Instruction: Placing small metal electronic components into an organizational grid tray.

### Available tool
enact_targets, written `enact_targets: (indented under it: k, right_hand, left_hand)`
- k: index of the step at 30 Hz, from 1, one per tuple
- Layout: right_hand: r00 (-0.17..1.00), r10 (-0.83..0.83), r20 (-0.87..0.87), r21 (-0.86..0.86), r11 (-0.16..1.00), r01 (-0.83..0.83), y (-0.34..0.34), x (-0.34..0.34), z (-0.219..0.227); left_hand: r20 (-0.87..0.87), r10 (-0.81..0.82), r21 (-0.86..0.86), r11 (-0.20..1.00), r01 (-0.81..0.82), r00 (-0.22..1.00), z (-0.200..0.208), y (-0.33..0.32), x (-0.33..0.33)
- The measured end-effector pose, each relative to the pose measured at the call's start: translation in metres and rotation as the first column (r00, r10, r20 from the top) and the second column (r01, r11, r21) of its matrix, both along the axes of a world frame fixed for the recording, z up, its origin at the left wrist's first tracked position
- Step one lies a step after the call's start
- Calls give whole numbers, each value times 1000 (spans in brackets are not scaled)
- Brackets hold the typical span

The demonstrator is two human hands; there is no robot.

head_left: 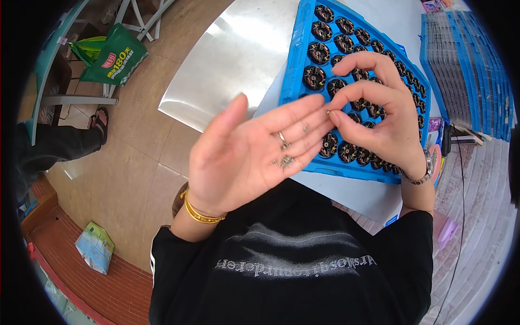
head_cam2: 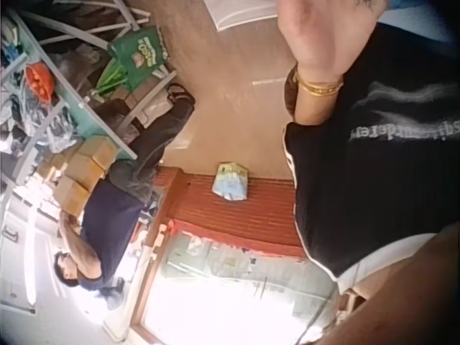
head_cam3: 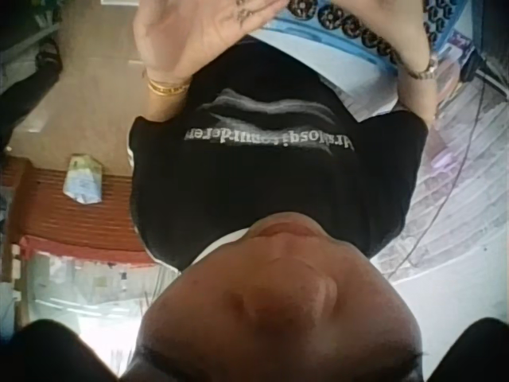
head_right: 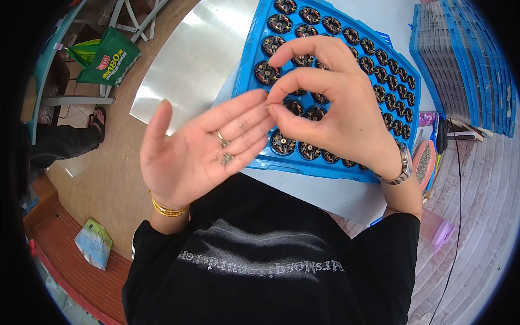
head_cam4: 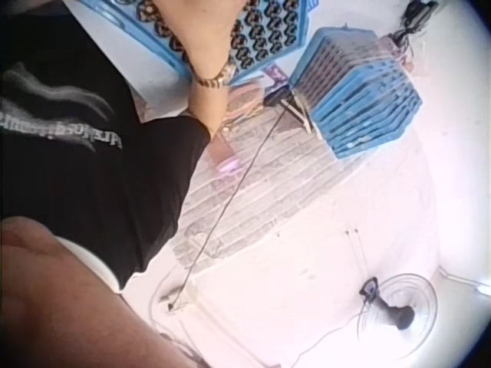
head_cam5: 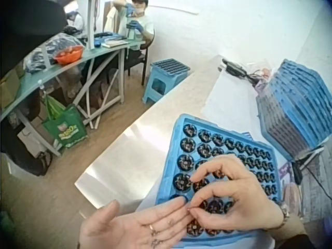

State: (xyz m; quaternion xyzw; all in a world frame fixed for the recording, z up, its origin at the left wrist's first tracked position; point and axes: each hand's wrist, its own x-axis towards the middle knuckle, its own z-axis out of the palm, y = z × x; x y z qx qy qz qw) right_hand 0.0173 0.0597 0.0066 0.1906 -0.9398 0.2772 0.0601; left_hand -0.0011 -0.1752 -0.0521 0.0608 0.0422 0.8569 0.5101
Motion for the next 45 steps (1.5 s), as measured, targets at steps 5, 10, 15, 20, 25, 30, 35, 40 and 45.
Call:
enact_targets:
  k: [5, 10, 15, 20, 25, 30, 35, 40, 45]
  right_hand:
    - [999, 29, -22, 70, 997, -28, 6, -1, -5]
    - [986, 141, -94, 227, 967, -117, -1, -1, -18]
    - [979, 164, -122, 266, 956, -127, -6, -2, -15]
    - [971, 205, -121, 305, 939, -160, -6, 2, -6]
    - [957, 158, -243, 236, 966, -100, -6, 1, 10]
    - [946, 156, -285, 214, 972, -96, -18, 1, 9]
    - [962, 138, -237, 196, 976, -92, -12, 0, 7]
    - [948, 45, -314, 258, 965, 40, 10, -16, 1]
    - [955, 146, -259, 341, 939, -50, 10, -27, -13]
  left_hand:
    - [85, 132, 1, 991, -133, 988, 0, -13, -14]
    - [115, 167, 28, 985, -172, 979, -1, -17, -16]
    - [126, 157, 30, 986, -162, 980, -3, -19, -16]
    - [125, 164, 33, 985, -170, 978, -3, -18, -16]
    - [113, 119, 31, 992, -123, 986, 2, -9, -12]
    - [57, 48, 8, 999, -49, 997, 5, 7, -4]
    - [43, 22, -33, 999, -21, 999, 4, 10, 2]
    - [127, 182, -1, 983, -183, 975, 4, 1, -7]
    - [157, 234, 6, 971, -238, 959, -2, -4, -14]
